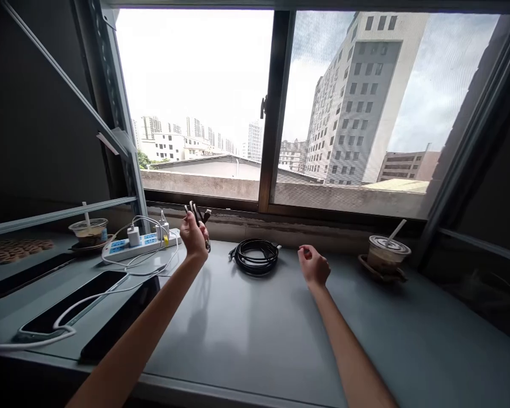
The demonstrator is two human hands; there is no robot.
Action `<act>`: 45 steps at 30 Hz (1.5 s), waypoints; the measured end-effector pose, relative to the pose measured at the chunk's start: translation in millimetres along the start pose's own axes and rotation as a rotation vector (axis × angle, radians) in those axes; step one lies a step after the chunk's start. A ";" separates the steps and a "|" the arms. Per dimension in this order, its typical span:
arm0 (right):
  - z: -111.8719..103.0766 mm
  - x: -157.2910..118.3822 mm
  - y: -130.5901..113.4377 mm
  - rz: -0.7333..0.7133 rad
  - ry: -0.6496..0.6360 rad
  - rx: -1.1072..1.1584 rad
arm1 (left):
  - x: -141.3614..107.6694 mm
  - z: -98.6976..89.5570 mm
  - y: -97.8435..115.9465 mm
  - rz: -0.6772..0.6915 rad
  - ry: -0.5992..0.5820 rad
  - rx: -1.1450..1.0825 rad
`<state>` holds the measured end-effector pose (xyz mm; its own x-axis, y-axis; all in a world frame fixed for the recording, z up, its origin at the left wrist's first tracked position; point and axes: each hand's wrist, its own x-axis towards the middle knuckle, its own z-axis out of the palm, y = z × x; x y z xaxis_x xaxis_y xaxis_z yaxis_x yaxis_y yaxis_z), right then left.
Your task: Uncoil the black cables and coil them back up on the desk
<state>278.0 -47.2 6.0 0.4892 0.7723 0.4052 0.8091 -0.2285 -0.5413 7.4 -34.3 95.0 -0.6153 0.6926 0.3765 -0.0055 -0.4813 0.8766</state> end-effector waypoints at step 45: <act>-118.9 -35.4 -189.3 -0.555 -0.856 1.214 | -15.7 25.5 112.2 -0.120 -1.098 -0.145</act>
<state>146.2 -101.7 181.7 -0.4260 0.7823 0.4545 -0.1185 0.4498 -0.8852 36.5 -85.4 195.1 0.4262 0.8036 0.4155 -0.1542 -0.3880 0.9087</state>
